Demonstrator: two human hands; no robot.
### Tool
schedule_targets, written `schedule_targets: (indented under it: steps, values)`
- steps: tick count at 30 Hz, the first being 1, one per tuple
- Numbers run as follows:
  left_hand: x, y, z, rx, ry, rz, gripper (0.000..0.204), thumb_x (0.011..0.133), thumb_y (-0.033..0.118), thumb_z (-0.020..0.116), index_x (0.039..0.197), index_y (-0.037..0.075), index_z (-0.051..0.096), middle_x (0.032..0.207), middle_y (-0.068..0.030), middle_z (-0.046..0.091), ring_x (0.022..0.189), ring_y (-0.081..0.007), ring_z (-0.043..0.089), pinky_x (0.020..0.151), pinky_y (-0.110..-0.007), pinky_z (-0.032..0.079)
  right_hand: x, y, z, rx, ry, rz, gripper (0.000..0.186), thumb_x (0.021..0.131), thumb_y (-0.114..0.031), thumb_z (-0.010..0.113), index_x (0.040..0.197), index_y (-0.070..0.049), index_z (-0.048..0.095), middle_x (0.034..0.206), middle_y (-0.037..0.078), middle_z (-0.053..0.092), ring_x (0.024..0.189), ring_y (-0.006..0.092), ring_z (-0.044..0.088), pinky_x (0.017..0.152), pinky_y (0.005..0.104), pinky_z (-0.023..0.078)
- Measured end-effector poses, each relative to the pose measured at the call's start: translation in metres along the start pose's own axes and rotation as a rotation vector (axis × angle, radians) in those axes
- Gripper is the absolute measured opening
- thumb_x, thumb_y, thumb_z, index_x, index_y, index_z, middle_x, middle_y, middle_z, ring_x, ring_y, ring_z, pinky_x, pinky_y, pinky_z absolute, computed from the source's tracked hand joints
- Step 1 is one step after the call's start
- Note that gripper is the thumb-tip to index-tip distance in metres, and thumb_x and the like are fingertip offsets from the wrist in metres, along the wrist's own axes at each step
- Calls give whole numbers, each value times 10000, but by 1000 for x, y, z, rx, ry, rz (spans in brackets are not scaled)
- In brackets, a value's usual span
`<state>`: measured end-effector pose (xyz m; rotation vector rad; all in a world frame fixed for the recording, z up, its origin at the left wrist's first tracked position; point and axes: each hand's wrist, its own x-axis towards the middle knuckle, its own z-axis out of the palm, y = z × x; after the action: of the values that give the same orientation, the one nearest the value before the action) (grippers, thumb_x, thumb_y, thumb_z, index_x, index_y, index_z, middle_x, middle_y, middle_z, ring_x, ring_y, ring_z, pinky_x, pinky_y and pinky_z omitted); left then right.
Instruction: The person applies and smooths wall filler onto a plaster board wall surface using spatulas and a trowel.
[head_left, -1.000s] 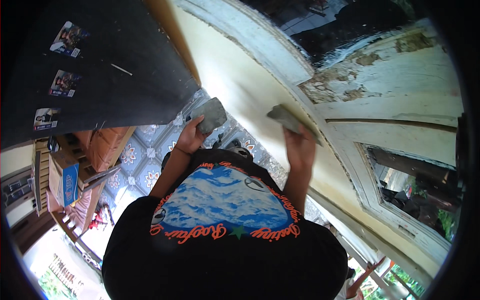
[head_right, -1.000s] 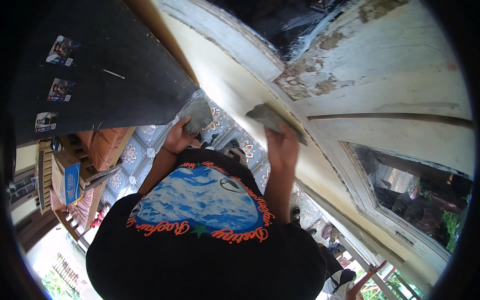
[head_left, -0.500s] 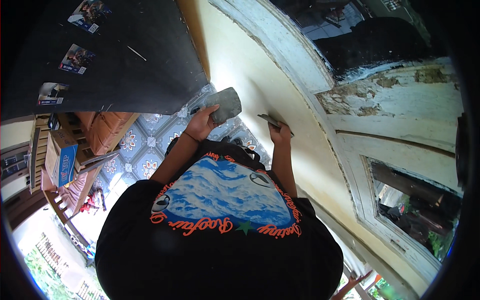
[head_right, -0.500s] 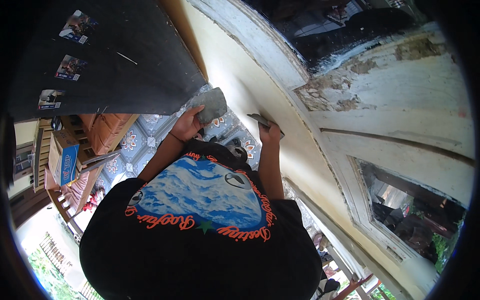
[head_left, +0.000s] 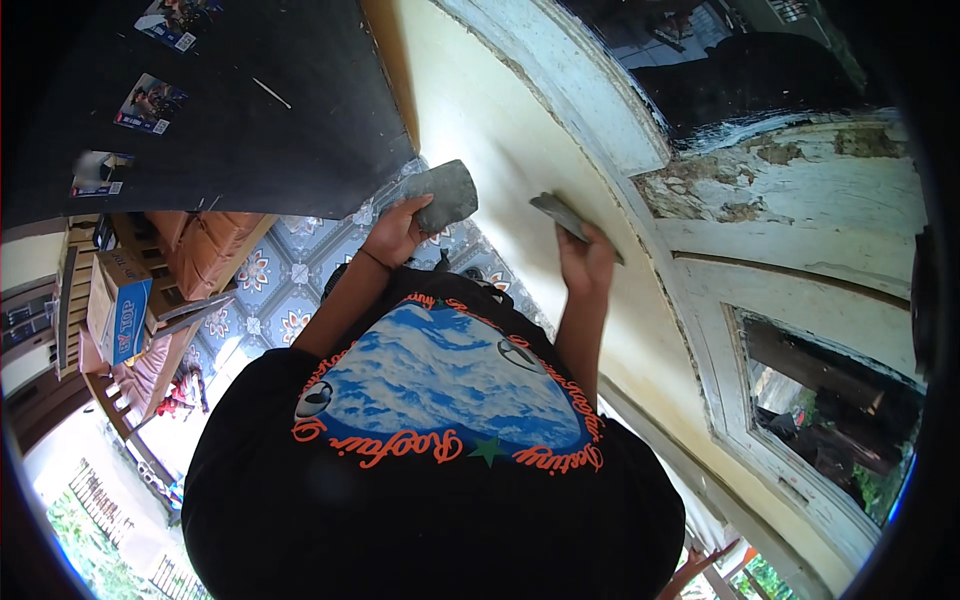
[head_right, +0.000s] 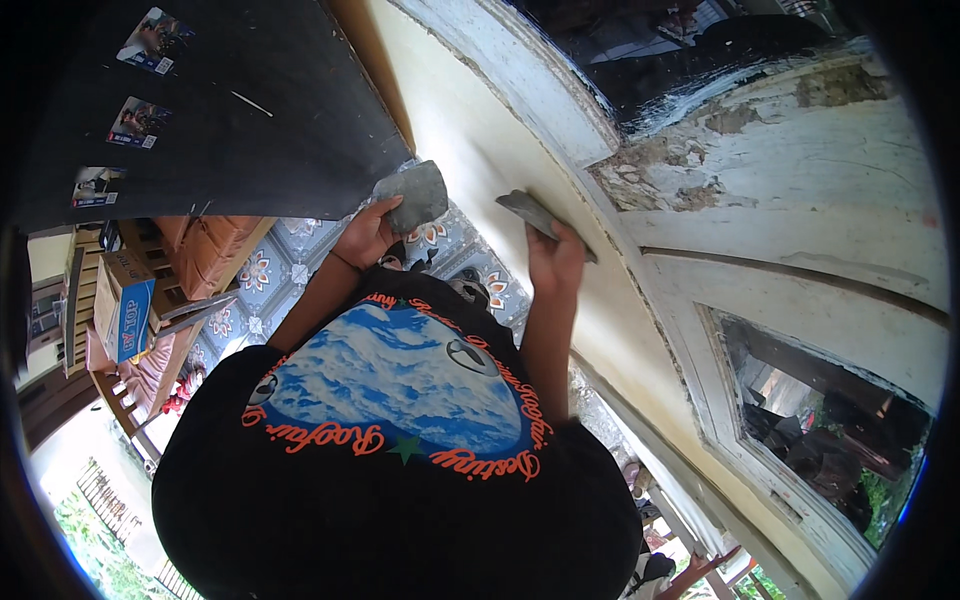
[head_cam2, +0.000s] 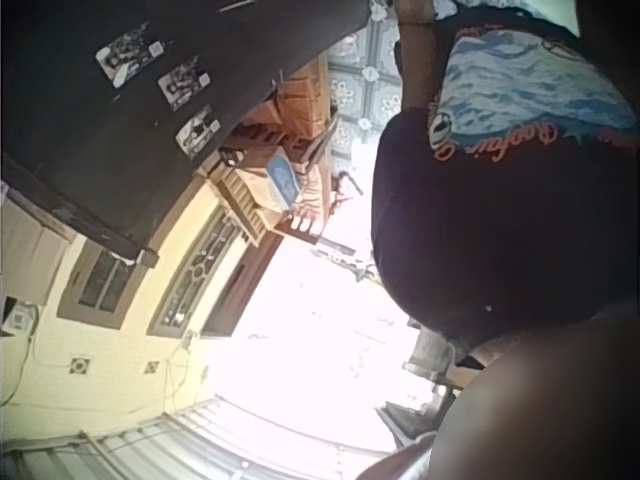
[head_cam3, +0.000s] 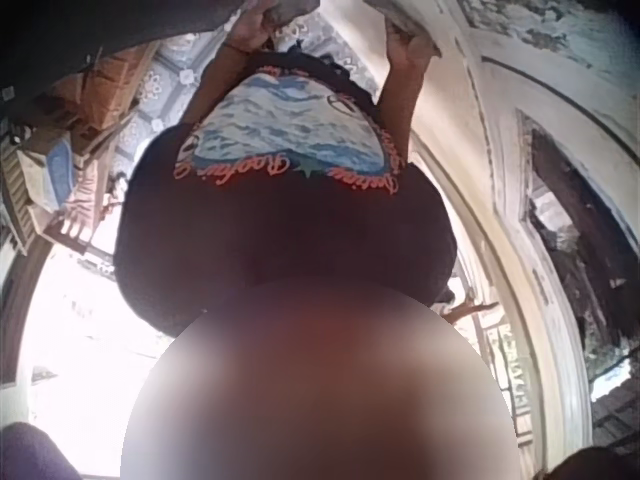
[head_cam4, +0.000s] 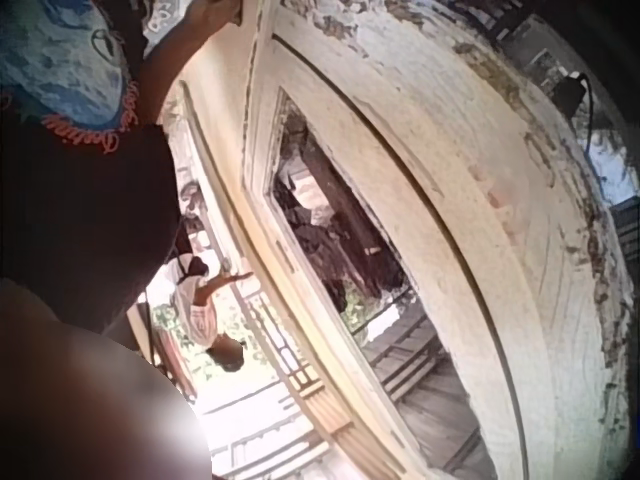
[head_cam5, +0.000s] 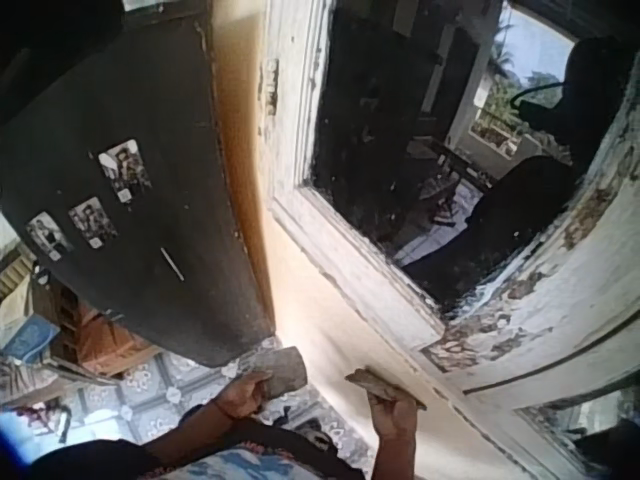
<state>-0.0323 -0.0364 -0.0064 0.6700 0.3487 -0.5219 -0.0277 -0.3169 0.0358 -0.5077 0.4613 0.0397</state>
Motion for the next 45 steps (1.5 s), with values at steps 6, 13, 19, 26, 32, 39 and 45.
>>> schedule_targets:
  steps: [6, 13, 19, 26, 32, 39, 45]
  values:
    - [-21, -4, 0, -52, 36, 42, 285, 832, 114, 474, 1093, 11, 432, 1019, -88, 543, 881, -191, 563, 708, -304, 475, 76, 72, -84, -25, 106, 2, 453, 736, 55, 311, 1187, 34, 279, 1202, 231, 367, 1129, 390, 364, 976, 494, 293]
    - [-36, -9, -12, -108, 104, 42, 322, 835, 114, 464, 1135, 11, 410, 1070, -99, 526, 949, -206, 544, 801, -330, 459, 66, 55, -84, -3, 179, 66, 405, 766, 35, 328, 1171, 17, 311, 1184, 215, 380, 1118, 357, 381, 960, 501, 310]
    - [-32, -6, -11, -107, 112, -20, 312, 838, 118, 458, 1130, 16, 416, 1063, -94, 530, 945, -192, 546, 810, -316, 451, -33, -12, 45, -56, 41, 0, 362, 776, 9, 368, 1135, 47, 339, 1148, 200, 417, 1095, 342, 411, 938, 474, 351]
    - [-13, 0, -9, -48, 12, 43, 311, 830, 117, 475, 1118, 11, 428, 1043, -93, 542, 907, -182, 556, 739, -303, 464, 38, 39, -42, -83, 235, 33, 343, 784, -6, 349, 1127, 2, 339, 1159, 198, 402, 1070, 354, 417, 903, 493, 373]
    - [-26, 4, -15, -106, 82, 64, 306, 828, 120, 481, 1110, 6, 442, 1038, -96, 546, 906, -190, 558, 738, -309, 466, 82, 62, -138, -60, 381, 99, 394, 777, 3, 314, 1170, -26, 324, 1174, 190, 402, 1097, 368, 396, 920, 519, 346]
    - [-35, 6, -26, -174, 160, 101, 296, 834, 127, 473, 1101, -1, 456, 1019, -95, 555, 896, -190, 559, 731, -318, 465, -8, 20, 45, -185, 62, 38, 397, 779, -15, 347, 1172, 40, 326, 1202, 216, 386, 1141, 326, 376, 952, 445, 337]
    - [-18, 19, -16, -132, 151, 117, 270, 833, 133, 480, 1067, 0, 472, 985, -88, 562, 820, -173, 561, 647, -300, 464, -15, 3, 80, -92, -10, 32, 387, 779, -16, 381, 1157, 48, 332, 1181, 202, 402, 1098, 310, 419, 936, 429, 359]
